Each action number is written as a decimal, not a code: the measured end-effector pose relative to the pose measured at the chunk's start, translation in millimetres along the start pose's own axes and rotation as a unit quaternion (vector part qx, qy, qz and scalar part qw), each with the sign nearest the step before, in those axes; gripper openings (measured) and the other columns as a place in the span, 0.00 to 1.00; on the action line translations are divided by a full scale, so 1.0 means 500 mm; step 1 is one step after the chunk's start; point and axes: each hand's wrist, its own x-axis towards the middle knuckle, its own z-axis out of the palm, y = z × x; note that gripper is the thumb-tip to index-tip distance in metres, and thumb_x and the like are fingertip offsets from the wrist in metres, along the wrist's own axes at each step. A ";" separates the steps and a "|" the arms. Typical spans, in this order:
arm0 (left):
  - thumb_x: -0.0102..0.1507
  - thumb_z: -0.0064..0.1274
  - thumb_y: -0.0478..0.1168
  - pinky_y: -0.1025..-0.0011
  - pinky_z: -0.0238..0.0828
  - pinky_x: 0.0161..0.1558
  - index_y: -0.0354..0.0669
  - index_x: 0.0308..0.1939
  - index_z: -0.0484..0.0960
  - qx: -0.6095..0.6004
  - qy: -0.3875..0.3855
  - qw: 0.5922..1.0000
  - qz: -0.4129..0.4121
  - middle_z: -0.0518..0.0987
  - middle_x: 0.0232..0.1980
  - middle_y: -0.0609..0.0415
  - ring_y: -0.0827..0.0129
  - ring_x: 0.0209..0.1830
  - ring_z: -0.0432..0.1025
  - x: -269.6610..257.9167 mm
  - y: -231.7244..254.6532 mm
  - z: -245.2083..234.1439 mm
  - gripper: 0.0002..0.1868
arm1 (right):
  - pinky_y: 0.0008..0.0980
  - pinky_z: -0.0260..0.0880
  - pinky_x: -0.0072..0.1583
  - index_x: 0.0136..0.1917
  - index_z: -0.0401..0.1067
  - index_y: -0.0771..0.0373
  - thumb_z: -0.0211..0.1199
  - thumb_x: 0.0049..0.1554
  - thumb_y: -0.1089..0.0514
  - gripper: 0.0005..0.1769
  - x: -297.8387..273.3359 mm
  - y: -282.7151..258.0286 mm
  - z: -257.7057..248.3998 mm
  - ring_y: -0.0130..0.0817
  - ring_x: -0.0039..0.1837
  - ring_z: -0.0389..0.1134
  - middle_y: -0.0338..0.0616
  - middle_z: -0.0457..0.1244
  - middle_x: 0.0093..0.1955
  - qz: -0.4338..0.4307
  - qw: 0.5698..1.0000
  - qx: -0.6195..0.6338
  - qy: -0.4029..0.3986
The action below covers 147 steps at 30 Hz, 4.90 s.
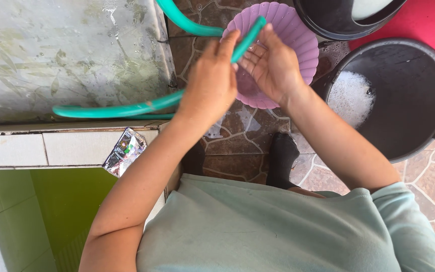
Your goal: The person is washing a pink plastic basket using a scrub brush and a water hose.
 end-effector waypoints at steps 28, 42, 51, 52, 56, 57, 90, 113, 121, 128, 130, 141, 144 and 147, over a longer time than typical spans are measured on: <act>0.61 0.58 0.31 0.65 0.77 0.50 0.48 0.49 0.85 0.063 0.027 0.997 0.028 0.81 0.49 0.55 0.57 0.53 0.77 0.162 -0.154 0.263 0.13 | 0.23 0.56 0.33 0.81 0.55 0.54 0.41 0.71 0.52 0.26 -0.084 -0.068 -0.029 0.22 0.30 0.50 0.38 0.58 0.35 0.009 0.979 -0.195 -0.052; 0.63 0.58 0.27 0.60 0.79 0.36 0.41 0.70 0.70 0.242 -0.037 0.969 0.026 0.78 0.53 0.45 0.53 0.36 0.81 0.089 -0.182 0.187 0.31 | 0.24 0.57 0.34 0.80 0.56 0.53 0.41 0.70 0.53 0.26 -0.088 -0.009 -0.062 0.23 0.31 0.51 0.40 0.58 0.36 0.077 0.975 -0.207 -0.031; 0.54 0.58 0.25 0.54 0.78 0.39 0.56 0.65 0.74 0.139 -0.034 0.990 -0.008 0.78 0.58 0.48 0.48 0.37 0.80 0.022 -0.132 0.070 0.35 | 0.25 0.59 0.35 0.80 0.53 0.50 0.41 0.69 0.51 0.26 -0.090 0.043 -0.105 0.22 0.31 0.52 0.39 0.58 0.36 0.056 0.982 -0.175 0.046; 0.57 0.56 0.26 0.55 0.79 0.38 0.55 0.66 0.73 0.132 -0.053 0.989 -0.032 0.77 0.59 0.46 0.49 0.37 0.80 0.024 -0.140 0.071 0.34 | 0.25 0.58 0.35 0.80 0.54 0.51 0.41 0.70 0.52 0.26 -0.100 0.044 -0.089 0.22 0.31 0.52 0.39 0.59 0.36 0.085 0.979 -0.187 0.015; 0.61 0.55 0.28 0.54 0.78 0.40 0.52 0.69 0.71 0.090 -0.015 0.995 0.033 0.75 0.59 0.44 0.48 0.37 0.79 0.003 -0.170 0.062 0.32 | 0.24 0.59 0.36 0.81 0.53 0.48 0.41 0.70 0.51 0.26 -0.124 0.014 -0.012 0.23 0.31 0.52 0.39 0.59 0.36 0.103 0.971 -0.199 -0.088; 0.61 0.55 0.28 0.54 0.78 0.40 0.52 0.69 0.71 0.091 -0.015 0.995 0.031 0.75 0.59 0.44 0.48 0.37 0.79 -0.005 -0.174 0.065 0.32 | 0.24 0.59 0.36 0.81 0.53 0.48 0.41 0.70 0.51 0.26 -0.122 0.008 -0.011 0.23 0.31 0.52 0.39 0.59 0.36 0.106 0.970 -0.199 -0.090; 0.63 0.61 0.32 0.65 0.78 0.46 0.55 0.57 0.83 -0.062 0.124 0.990 -0.005 0.83 0.48 0.56 0.62 0.45 0.80 -0.033 -0.163 0.118 0.19 | 0.22 0.56 0.30 0.80 0.59 0.53 0.42 0.69 0.52 0.28 -0.163 0.070 0.014 0.20 0.28 0.50 0.36 0.56 0.32 0.232 0.923 -0.288 -0.103; 0.74 0.44 0.29 0.68 0.78 0.61 0.53 0.70 0.74 -0.202 0.225 0.944 -0.132 0.83 0.64 0.49 0.62 0.61 0.82 -0.078 -0.132 0.188 0.22 | 0.47 0.79 0.39 0.82 0.50 0.46 0.41 0.67 0.48 0.31 -0.195 0.126 -0.143 0.33 0.32 0.65 0.45 0.62 0.35 0.242 0.908 -0.342 -0.001; 0.74 0.43 0.27 0.66 0.72 0.73 0.49 0.72 0.71 -0.186 0.188 0.963 -0.052 0.76 0.71 0.51 0.58 0.72 0.72 -0.083 -0.123 0.204 0.23 | 0.49 0.79 0.41 0.84 0.45 0.46 0.41 0.68 0.46 0.32 -0.184 0.168 -0.170 0.34 0.33 0.66 0.45 0.63 0.36 0.195 0.937 -0.285 0.042; 0.74 0.43 0.26 0.63 0.69 0.77 0.47 0.71 0.72 -0.180 0.135 0.974 -0.034 0.76 0.72 0.53 0.51 0.78 0.66 -0.096 -0.110 0.209 0.22 | 0.49 0.80 0.45 0.84 0.39 0.43 0.41 0.67 0.45 0.34 -0.189 0.217 -0.145 0.36 0.39 0.71 0.45 0.65 0.40 0.248 0.928 -0.275 -0.034; 0.74 0.43 0.25 0.62 0.69 0.76 0.46 0.71 0.71 -0.177 0.126 0.976 -0.029 0.76 0.71 0.52 0.50 0.78 0.65 -0.090 -0.107 0.209 0.23 | 0.50 0.80 0.46 0.84 0.39 0.42 0.41 0.67 0.45 0.34 -0.187 0.219 -0.163 0.37 0.39 0.71 0.45 0.65 0.40 0.254 0.927 -0.273 -0.025; 0.72 0.42 0.24 0.64 0.72 0.73 0.48 0.70 0.73 -0.178 0.119 0.976 -0.052 0.79 0.68 0.50 0.52 0.76 0.68 -0.057 -0.102 0.190 0.24 | 0.55 0.80 0.50 0.84 0.34 0.42 0.38 0.68 0.47 0.33 -0.208 0.180 -0.263 0.41 0.45 0.71 0.47 0.64 0.45 0.138 0.956 -0.236 0.105; 0.73 0.43 0.25 0.64 0.71 0.73 0.47 0.70 0.73 -0.174 0.113 0.978 -0.034 0.79 0.68 0.50 0.52 0.75 0.68 -0.055 -0.097 0.184 0.23 | 0.52 0.77 0.52 0.84 0.36 0.44 0.38 0.69 0.47 0.34 -0.220 0.182 -0.263 0.42 0.47 0.72 0.48 0.65 0.47 0.181 0.953 -0.233 0.075; 0.72 0.42 0.24 0.63 0.71 0.74 0.47 0.69 0.73 -0.196 0.113 0.973 -0.037 0.77 0.69 0.48 0.53 0.75 0.69 -0.055 -0.094 0.177 0.24 | 0.55 0.78 0.52 0.85 0.36 0.48 0.39 0.69 0.48 0.34 -0.225 0.175 -0.257 0.43 0.48 0.73 0.48 0.65 0.47 0.171 0.959 -0.208 0.083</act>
